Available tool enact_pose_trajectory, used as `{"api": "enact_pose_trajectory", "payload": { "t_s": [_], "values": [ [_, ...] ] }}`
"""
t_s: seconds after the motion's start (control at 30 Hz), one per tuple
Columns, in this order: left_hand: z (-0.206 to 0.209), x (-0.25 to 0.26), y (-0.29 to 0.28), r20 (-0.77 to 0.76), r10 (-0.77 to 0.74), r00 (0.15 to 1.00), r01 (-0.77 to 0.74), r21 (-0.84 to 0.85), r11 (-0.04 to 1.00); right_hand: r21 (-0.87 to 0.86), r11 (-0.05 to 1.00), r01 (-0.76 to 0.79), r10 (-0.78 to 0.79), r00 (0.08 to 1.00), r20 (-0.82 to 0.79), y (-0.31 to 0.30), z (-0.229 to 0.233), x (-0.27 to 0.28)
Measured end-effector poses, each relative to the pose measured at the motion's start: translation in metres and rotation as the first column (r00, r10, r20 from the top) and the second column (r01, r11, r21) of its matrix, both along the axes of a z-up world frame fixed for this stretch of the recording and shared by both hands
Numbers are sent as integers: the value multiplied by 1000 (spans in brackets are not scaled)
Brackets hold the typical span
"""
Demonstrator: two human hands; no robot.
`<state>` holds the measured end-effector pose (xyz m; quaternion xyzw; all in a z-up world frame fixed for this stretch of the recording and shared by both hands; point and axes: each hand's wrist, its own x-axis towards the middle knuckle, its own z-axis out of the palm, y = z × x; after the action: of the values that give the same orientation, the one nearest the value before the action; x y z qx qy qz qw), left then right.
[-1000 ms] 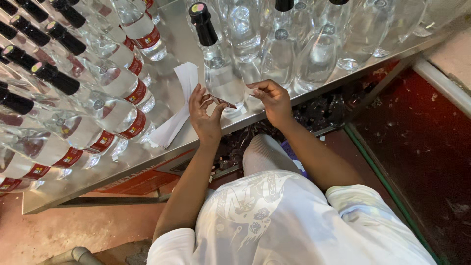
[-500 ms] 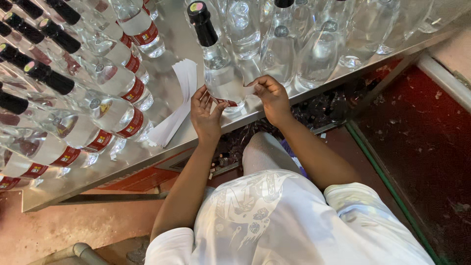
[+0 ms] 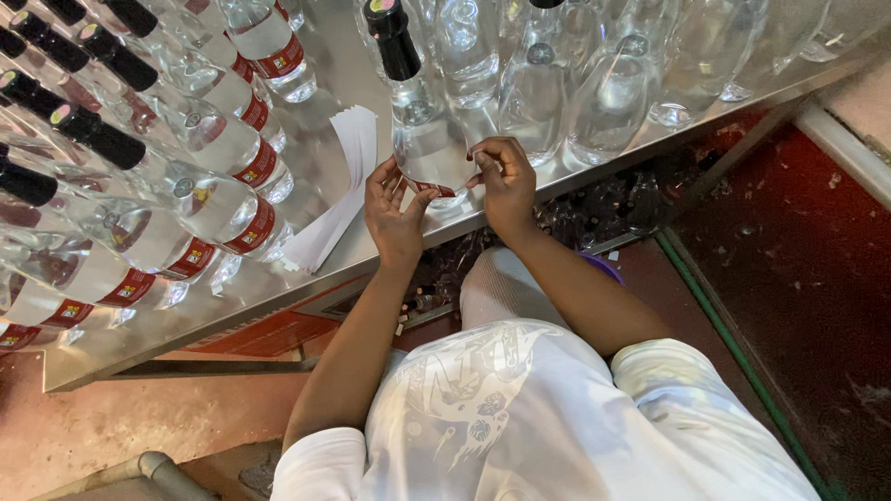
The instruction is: The person applies red and white labels to clear glass bottles filled with liquid. They peel the backing from each label, wrap it around the bottle, smooth it down, and then place the labeled bottle on a metal table among others.
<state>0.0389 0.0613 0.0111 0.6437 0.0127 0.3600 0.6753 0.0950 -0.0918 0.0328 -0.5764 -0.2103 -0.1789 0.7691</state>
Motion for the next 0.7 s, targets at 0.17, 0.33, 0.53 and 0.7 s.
{"api": "enact_pose_trajectory", "payload": {
  "t_s": [0.17, 0.33, 0.53, 0.7],
  "values": [
    [2, 1, 0, -16, 18, 1000, -17, 9, 1000, -33, 998, 62, -64, 997, -38, -1, 0, -4],
    [-3, 3, 1, -24, 19, 1000, -19, 31, 999, -177, 972, 154, -127, 980, 156, -7, -7, 0],
    [-2, 2, 1, -20, 23, 1000, -22, 32, 999, -182, 975, 128, -88, 973, 215, -8, -16, -10],
    [-1, 1, 1, -27, 18, 999, -16, 68, 998, -244, 951, 190, -130, 961, 243, -3, -13, -13]
  ]
}}
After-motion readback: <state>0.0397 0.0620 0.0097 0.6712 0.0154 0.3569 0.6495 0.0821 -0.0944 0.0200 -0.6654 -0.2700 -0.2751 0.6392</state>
